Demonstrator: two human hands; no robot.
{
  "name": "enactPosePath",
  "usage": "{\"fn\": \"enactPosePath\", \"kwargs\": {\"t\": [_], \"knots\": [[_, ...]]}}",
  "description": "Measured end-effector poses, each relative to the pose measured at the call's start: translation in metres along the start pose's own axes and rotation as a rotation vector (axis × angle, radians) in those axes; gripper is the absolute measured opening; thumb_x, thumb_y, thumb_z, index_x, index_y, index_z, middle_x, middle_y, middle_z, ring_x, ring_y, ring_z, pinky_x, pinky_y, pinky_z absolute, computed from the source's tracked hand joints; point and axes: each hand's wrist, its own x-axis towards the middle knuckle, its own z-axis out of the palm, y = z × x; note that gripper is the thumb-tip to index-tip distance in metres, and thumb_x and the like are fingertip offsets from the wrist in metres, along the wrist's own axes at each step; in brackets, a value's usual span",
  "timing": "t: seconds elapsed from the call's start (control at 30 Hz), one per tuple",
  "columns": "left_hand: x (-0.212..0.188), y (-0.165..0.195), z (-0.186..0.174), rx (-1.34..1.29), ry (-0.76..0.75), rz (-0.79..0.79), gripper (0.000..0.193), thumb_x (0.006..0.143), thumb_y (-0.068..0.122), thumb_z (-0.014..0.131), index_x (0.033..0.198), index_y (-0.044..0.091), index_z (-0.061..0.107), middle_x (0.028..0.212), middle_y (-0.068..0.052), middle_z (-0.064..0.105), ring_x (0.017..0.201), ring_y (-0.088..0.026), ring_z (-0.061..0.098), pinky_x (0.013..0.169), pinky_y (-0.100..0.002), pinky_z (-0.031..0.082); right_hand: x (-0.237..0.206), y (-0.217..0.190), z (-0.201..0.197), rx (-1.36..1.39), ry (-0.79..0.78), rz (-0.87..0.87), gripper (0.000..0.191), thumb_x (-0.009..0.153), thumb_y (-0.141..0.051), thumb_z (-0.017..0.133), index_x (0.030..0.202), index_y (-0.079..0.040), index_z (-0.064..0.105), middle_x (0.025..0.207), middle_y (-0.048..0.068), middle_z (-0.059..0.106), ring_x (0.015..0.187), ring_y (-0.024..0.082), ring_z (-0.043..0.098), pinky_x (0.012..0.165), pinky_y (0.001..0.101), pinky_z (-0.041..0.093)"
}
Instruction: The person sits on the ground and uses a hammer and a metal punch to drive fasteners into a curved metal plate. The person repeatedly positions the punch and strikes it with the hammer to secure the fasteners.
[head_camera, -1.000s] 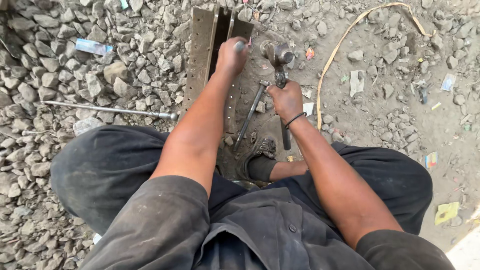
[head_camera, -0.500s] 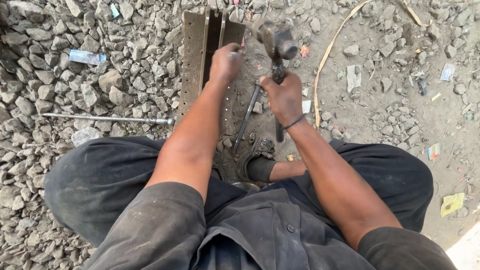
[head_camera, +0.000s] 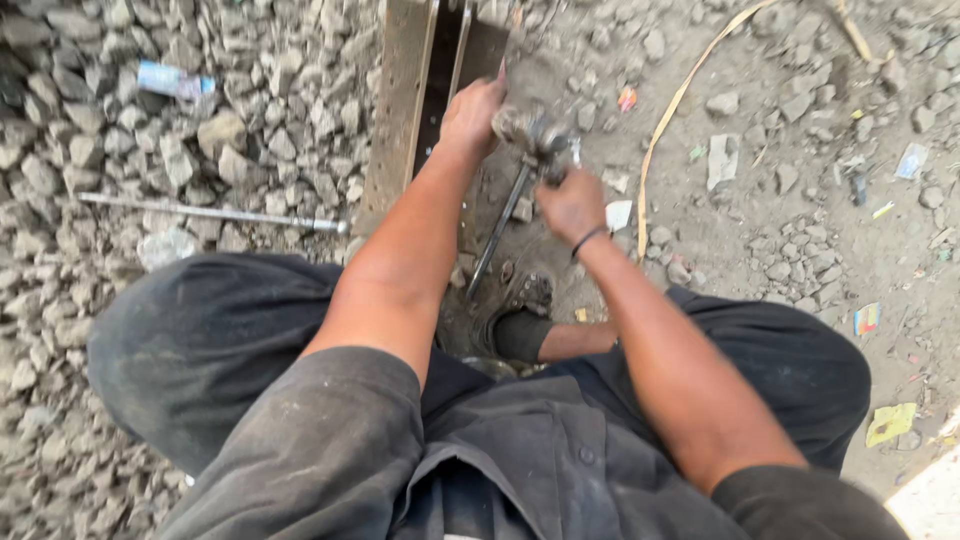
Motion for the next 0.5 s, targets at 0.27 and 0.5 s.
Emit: {"fn": "enactPosePath", "kwargs": {"t": [0.27,0.5], "knots": [[-0.003,-0.001,-0.016,0.03,-0.05,0.069,0.027,0.08,0.007,0.071,0.107,0.007,0.071,0.105,-0.02,0.068,0.102,-0.042,0.065,0.09,-0.047,0.052,0.006,0.014,0.007,0.356,0.008,0.125,0.03,0.083,-0.02,0.072,0.063,-0.001,0.061,0.051,0.004,0.055,0.043,0.016,0.053,0.044,0.0382,0.04],[-0.03,-0.003,-0.029,-0.142,0.118,0.013,0.017,0.091,0.016,0.068,0.104,0.007,0.075,0.106,-0.018,0.074,0.101,-0.038,0.07,0.091,-0.044,0.056,0.009,0.013,0.014,0.699,-0.03,0.247,0.03,0.085,-0.013,0.07,0.061,-0.007,0.053,0.049,0.0,0.048,0.035,0.013,0.046,0.035,0.0331,0.035]]}}
